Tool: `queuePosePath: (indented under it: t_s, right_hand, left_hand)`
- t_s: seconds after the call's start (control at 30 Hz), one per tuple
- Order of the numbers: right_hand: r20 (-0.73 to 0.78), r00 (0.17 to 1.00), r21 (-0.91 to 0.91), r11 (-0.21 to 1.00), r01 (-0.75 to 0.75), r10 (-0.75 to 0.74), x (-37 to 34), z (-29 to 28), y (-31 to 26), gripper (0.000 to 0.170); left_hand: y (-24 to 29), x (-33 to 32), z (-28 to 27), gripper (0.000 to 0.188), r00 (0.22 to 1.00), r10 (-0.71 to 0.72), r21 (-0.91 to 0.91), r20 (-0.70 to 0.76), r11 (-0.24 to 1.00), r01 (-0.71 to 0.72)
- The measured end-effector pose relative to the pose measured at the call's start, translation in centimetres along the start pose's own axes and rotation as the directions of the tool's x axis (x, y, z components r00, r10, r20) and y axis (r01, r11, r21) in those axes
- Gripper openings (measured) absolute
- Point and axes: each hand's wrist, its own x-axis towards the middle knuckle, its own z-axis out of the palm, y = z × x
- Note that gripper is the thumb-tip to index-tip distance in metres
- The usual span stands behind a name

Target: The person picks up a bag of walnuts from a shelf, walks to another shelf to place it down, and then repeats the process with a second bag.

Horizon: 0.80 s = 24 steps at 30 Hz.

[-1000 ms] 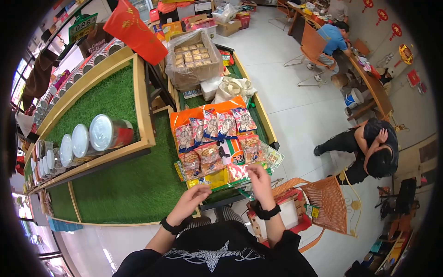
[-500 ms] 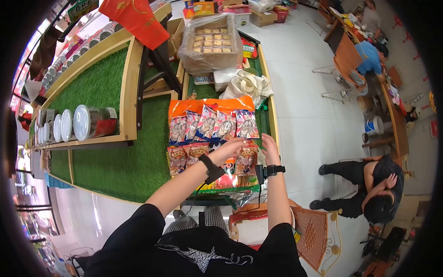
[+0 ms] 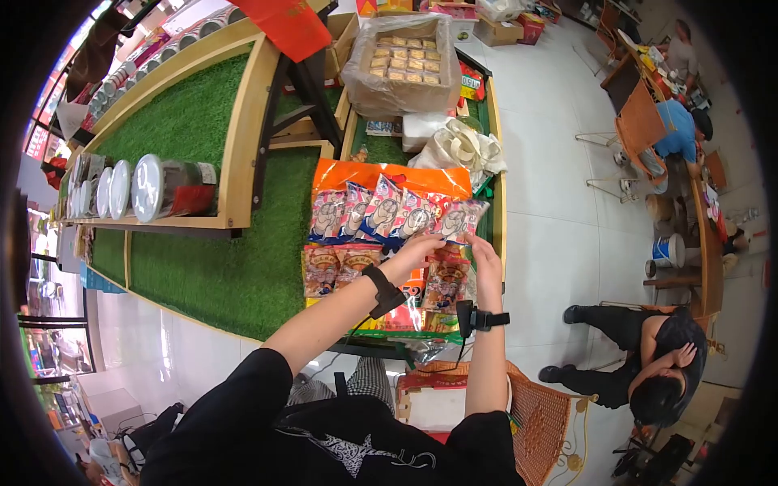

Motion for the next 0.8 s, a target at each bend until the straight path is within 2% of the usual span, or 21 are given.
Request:
queuePosePath:
  t_s: [0.03, 0.07, 0.1, 0.13, 0.2, 0.27, 0.3, 0.33, 0.37, 0.4, 0.47, 0.5, 0.53, 0.63, 0.67, 0.73, 0.77, 0.8]
  right_hand:
    - [0.004, 0.996, -0.028, 0.995, 0.092, -0.092, -1.0, 0.4, -0.3, 0.032]
    - [0.01, 0.982, -0.056, 0.981, 0.187, -0.187, -2.1, 0.9, -0.8, 0.033]
    - [0.02, 0.973, -0.041, 0.972, 0.231, -0.23, -3.3, 1.3, -1.5, 0.033]
    - [0.017, 0.975, -0.036, 0.974, 0.224, -0.223, -4.9, 1.9, -2.6, 0.033]
    - [0.035, 0.966, 0.014, 0.966, 0.257, -0.257, -8.2, 2.9, -3.8, 0.033]
    - [0.138, 0.952, 0.085, 0.961, 0.263, -0.273, -12.0, 4.6, -5.5, 0.035]
    - [0.165, 0.951, 0.078, 0.965, 0.251, -0.261, -13.7, 5.6, -5.4, 0.037]
    - [0.261, 0.936, 0.08, 0.972, 0.221, -0.235, -15.7, 6.9, -6.2, 0.037]
    - [0.315, 0.915, 0.08, 0.968, 0.238, -0.251, -17.2, 8.3, -5.8, 0.038]
    - [0.427, 0.888, 0.108, 0.985, 0.136, -0.17, -19.2, 10.2, -7.4, 0.038]
    - [0.558, 0.827, -0.047, 0.992, 0.113, -0.068, -21.9, 12.9, -6.4, 0.031]
    - [0.652, 0.755, -0.003, 0.995, 0.096, -0.071, -23.0, 14.8, -5.8, 0.027]
    - [0.713, 0.7, -0.037, 0.994, 0.107, -0.048, -24.0, 16.3, -4.2, 0.023]
    - [0.823, 0.568, -0.081, 0.993, 0.082, 0.02, -27.4, 21.6, -3.1, 0.018]
    - [0.844, 0.536, -0.08, 0.993, 0.085, 0.022, -28.4, 23.1, -2.2, 0.018]
    - [0.842, 0.52, -0.176, 0.984, 0.011, 0.145, -30.5, 26.5, -0.6, 0.019]
    - [0.829, 0.53, -0.271, 0.958, 0.096, 0.181, -31.6, 28.3, -0.5, 0.026]
    - [0.85, 0.494, -0.268, 0.958, 0.105, 0.183, -33.0, 30.2, -0.6, 0.026]
  left_hand:
    - [-0.1, -0.4, -0.2, 0.029, 1.0, 0.013, -0.066, 0.005, 0.998, -0.013]
    - [-0.1, -1.0, -0.5, 0.029, 1.0, 0.027, -0.067, 0.005, 0.997, -0.026]
    - [0.0, -1.7, -0.9, 0.042, 0.997, 0.037, -0.092, 0.067, 0.995, -0.031]
    - [0.6, -2.9, -1.0, 0.056, 0.99, 0.052, -0.118, 0.129, 0.992, -0.036]
    - [1.4, -6.3, -1.5, 0.051, 0.991, 0.05, -0.17, 0.125, 0.985, -0.028]
    - [1.3, -10.2, -2.6, 0.047, 0.984, 0.132, -0.326, 0.124, 0.942, -0.085]
    - [1.0, -12.3, -3.4, 0.045, 0.97, 0.165, -0.396, 0.177, 0.914, -0.084]
    - [0.5, -14.5, -4.5, 0.044, 0.953, 0.204, -0.463, 0.225, 0.883, -0.079]
    - [-0.4, -16.9, -6.1, 0.043, 0.959, 0.179, -0.443, 0.219, 0.894, -0.065]
    - [-1.4, -19.3, -7.8, 0.042, 0.965, 0.153, -0.425, 0.21, 0.904, -0.051]
    - [-2.9, -25.5, -10.3, 0.044, 0.98, 0.178, -0.425, 0.084, 0.896, -0.126]
    - [-3.6, -28.7, -11.5, 0.043, 0.979, 0.204, -0.388, 0.022, 0.904, -0.18]
    - [-4.6, -31.6, -12.7, 0.042, 0.972, 0.23, -0.35, -0.042, 0.908, -0.23]
    - [-8.3, -39.8, -16.0, 0.048, 0.946, 0.259, -0.294, -0.193, 0.905, -0.308]
    - [-9.3, -42.4, -16.5, 0.048, 0.936, 0.269, -0.298, -0.228, 0.896, -0.33]
    - [-11.7, -47.2, -17.6, 0.052, 0.88, 0.377, -0.167, -0.289, 0.885, -0.434]
    - [-12.9, -49.2, -17.9, 0.054, 0.853, 0.41, -0.136, -0.323, 0.871, -0.471]
    - [-13.9, -51.2, -18.2, 0.054, 0.835, 0.415, -0.133, -0.36, 0.863, -0.487]
